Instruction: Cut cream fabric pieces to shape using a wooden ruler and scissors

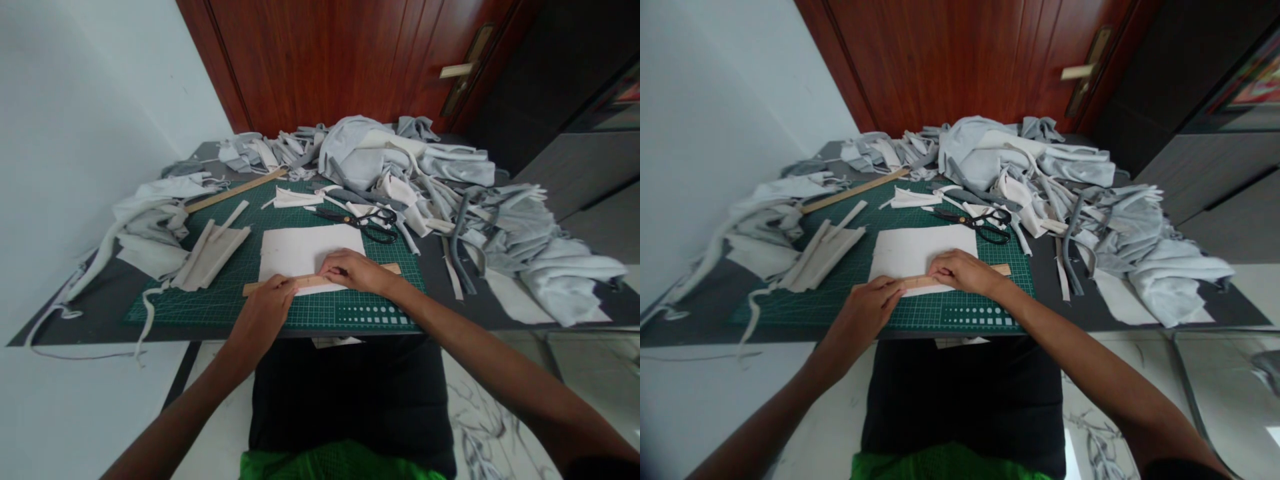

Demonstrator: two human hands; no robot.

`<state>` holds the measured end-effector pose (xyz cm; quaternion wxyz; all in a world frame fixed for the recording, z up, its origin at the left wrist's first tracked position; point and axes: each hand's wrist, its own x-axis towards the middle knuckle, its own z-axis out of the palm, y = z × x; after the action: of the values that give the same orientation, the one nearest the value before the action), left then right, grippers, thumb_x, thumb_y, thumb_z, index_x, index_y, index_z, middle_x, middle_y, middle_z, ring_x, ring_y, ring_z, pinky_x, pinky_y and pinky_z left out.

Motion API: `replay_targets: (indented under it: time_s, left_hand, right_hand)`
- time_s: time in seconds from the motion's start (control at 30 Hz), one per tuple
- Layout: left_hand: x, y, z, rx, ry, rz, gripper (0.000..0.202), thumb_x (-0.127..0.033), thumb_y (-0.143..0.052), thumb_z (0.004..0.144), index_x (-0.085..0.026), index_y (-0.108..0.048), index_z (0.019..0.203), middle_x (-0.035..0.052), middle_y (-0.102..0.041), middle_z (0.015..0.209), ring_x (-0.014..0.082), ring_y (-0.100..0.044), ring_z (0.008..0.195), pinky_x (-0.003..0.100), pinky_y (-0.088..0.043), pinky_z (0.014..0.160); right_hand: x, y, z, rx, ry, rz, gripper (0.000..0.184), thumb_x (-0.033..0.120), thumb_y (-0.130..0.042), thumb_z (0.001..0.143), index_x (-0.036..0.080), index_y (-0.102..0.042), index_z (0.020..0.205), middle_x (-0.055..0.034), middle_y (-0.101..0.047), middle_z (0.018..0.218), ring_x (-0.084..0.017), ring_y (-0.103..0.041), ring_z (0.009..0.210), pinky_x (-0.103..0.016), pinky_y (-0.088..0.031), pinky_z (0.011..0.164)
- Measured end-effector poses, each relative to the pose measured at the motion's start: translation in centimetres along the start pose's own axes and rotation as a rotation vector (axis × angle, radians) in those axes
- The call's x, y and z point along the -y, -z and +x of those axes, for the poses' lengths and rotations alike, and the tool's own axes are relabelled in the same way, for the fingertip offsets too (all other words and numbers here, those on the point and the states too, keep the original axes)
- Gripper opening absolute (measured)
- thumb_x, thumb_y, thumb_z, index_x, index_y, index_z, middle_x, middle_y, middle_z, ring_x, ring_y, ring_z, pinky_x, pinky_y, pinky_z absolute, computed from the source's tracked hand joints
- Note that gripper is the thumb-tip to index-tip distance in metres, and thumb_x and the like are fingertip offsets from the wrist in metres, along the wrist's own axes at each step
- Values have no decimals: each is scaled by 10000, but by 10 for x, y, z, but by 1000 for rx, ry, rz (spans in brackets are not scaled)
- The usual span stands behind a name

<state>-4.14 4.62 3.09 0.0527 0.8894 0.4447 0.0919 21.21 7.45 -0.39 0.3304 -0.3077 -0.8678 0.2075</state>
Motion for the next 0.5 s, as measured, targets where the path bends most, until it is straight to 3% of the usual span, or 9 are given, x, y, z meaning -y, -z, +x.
replay_targets:
  time_s: [0.5]
  left_hand:
    - [65,12,-39,-86,69,66,342,-308,-445,1018,-180,-761,1047,109,-756,1082,250,-744,898,373,-603,829]
  right_hand:
    - [-1,0,-2,6,-13,-3,124,233,-605,998,175,-704,949,9,-576,720,-161,-541,701,-298,-430,779]
